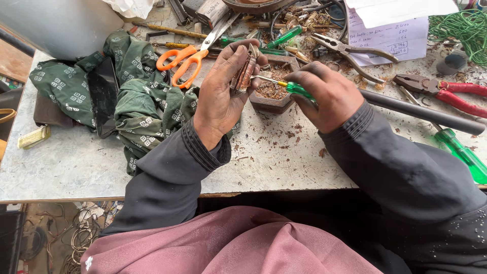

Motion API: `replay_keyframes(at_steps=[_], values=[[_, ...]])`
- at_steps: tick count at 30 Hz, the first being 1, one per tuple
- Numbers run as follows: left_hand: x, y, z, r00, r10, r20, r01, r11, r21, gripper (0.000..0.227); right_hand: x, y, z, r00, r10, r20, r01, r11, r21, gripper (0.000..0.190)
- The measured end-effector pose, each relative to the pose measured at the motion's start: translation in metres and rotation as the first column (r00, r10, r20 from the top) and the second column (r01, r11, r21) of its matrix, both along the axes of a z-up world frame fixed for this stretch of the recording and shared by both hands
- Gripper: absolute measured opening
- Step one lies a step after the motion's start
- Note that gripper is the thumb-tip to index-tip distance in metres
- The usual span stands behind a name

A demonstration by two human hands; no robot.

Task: The person uses pliers and a screwdriver to disassemble and adjust a small cylindrical electrical component on a cluttered workbench. They repeatedly reposition the component, scrape its surface, and manipulate internal parts while handling various tools.

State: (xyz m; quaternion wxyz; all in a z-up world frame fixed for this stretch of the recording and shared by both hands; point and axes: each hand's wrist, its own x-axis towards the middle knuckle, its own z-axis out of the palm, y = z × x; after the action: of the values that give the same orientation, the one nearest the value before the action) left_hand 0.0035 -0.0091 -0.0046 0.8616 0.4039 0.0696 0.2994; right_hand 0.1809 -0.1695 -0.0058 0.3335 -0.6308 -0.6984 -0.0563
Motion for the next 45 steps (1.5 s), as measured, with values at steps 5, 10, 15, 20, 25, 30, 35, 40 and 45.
replay_keyframes(at_steps=[5,10,15,20,25,30,35,40,45], values=[[0.007,0.003,0.002,0.983,0.121,-0.136,-0.105,0.987,0.122,0.026,0.005,-0.003,0.005,0.99,-0.099,-0.1,0.098,0.995,-0.019,0.03],[0.014,0.008,-0.011,0.978,0.162,-0.132,-0.086,0.888,0.452,0.025,0.017,-0.007,0.006,0.979,-0.172,-0.112,0.18,0.982,0.058,0.03],[0.005,-0.013,0.0,0.832,0.513,-0.209,0.021,0.346,0.938,0.023,0.026,-0.001,-0.004,0.976,-0.184,-0.118,0.191,0.98,0.05,0.034],[0.012,-0.019,0.01,0.848,0.523,-0.081,0.011,0.137,0.991,0.019,0.019,0.002,-0.002,0.942,-0.179,-0.285,0.155,0.982,-0.104,0.031],[0.01,-0.02,0.011,0.826,0.561,-0.063,0.056,0.03,0.998,0.021,0.02,0.001,0.001,0.961,-0.148,-0.234,0.147,0.989,-0.024,0.032],[0.006,-0.02,0.015,0.784,0.609,-0.115,0.125,0.025,0.992,0.018,0.02,0.003,-0.004,0.957,-0.154,-0.245,0.15,0.988,-0.035,0.032],[0.006,-0.018,0.014,0.811,0.578,-0.088,0.089,0.027,0.996,0.022,0.018,0.005,-0.007,0.963,-0.171,-0.21,0.166,0.985,-0.04,0.031],[0.006,-0.018,0.013,0.815,0.572,-0.094,0.097,0.025,0.995,0.024,0.018,0.005,-0.008,0.953,-0.178,-0.247,0.175,0.984,-0.032,0.03],[0.005,-0.019,0.014,0.817,0.569,-0.094,0.097,0.025,0.995,0.026,0.019,0.005,-0.009,0.955,-0.161,-0.251,0.161,0.987,-0.019,0.03]])
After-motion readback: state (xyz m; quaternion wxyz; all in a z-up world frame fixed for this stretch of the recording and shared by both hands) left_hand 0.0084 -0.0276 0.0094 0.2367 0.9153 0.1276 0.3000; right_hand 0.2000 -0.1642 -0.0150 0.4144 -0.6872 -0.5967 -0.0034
